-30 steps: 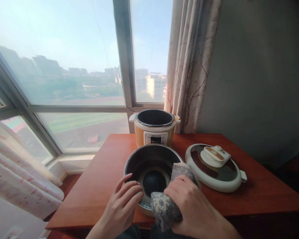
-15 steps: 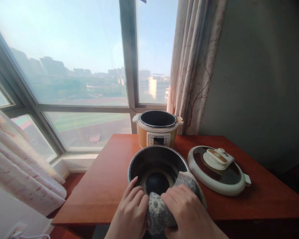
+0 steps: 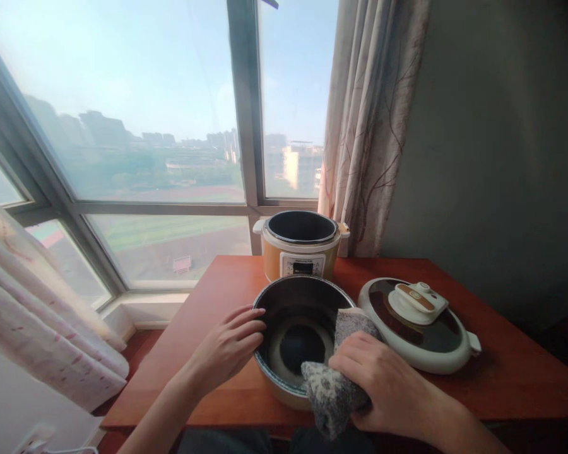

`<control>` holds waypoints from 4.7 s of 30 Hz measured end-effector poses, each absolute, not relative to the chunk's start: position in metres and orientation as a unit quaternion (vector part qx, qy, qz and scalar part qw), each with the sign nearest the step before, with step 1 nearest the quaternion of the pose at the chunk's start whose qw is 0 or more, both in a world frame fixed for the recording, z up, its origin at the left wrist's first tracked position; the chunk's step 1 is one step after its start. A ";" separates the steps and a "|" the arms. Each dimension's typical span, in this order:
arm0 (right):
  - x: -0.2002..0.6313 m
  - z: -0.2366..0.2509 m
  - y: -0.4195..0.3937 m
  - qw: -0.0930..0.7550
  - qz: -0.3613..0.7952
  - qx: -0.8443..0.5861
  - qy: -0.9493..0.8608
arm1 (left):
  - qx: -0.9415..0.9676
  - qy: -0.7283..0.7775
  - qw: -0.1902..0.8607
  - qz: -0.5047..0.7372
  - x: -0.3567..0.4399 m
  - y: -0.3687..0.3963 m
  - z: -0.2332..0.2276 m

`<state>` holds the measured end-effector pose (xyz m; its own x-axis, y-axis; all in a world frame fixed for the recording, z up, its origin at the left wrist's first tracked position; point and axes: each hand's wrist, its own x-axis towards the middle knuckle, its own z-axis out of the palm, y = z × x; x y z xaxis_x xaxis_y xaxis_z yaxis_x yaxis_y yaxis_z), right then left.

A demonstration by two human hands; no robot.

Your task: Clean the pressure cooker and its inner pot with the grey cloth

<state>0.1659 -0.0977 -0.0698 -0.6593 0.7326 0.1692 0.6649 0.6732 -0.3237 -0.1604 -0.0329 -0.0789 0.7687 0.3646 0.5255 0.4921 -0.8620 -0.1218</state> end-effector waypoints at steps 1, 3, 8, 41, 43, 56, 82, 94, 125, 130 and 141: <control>0.165 -0.072 -0.098 0.153 0.116 -0.390 -0.901 | -0.930 -0.230 0.135 -0.254 -0.161 -0.031 -0.080; 0.162 -0.077 -0.099 0.175 0.111 -0.395 -0.895 | -0.924 -0.235 0.149 -0.262 -0.160 -0.030 -0.083; 0.152 -0.086 -0.103 0.221 0.100 -0.409 -0.880 | -0.905 -0.264 0.177 -0.283 -0.156 -0.040 -0.086; 0.162 -0.062 -0.097 0.114 0.092 -0.356 -0.923 | -0.921 -0.239 -0.077 -0.297 -0.161 -0.034 -0.083; 0.162 -0.062 -0.096 0.115 0.094 -0.356 -0.923 | -0.917 -0.236 -0.078 -0.311 -0.162 -0.032 -0.087; 0.137 -0.105 -0.109 0.268 -0.038 -0.388 -0.881 | -0.891 -0.295 0.061 -0.339 -0.127 -0.083 -0.103; 0.178 -0.081 -0.098 0.187 0.116 -0.344 -0.913 | -0.890 -0.259 -0.117 -0.358 -0.154 -0.040 -0.097; 0.163 -0.096 -0.103 0.241 0.053 -0.372 -0.895 | -0.898 -0.261 -0.043 -0.352 -0.146 -0.076 -0.073; 0.179 -0.068 -0.076 0.173 0.161 -0.339 -0.911 | -0.894 -0.275 -0.089 -0.343 -0.143 -0.052 -0.082; 0.168 -0.076 -0.081 0.182 0.114 -0.360 -0.908 | -0.904 -0.280 -0.071 -0.314 -0.139 -0.066 -0.074; 0.152 -0.089 -0.093 0.214 0.032 -0.375 -0.901 | -0.901 -0.314 0.045 -0.295 -0.102 -0.101 -0.103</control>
<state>0.1520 -0.0928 -0.0887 -0.6265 0.6900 0.3625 0.6629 0.7163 -0.2179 -0.1024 -0.1005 -0.1031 0.6286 0.5399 0.5598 0.5928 -0.7985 0.1045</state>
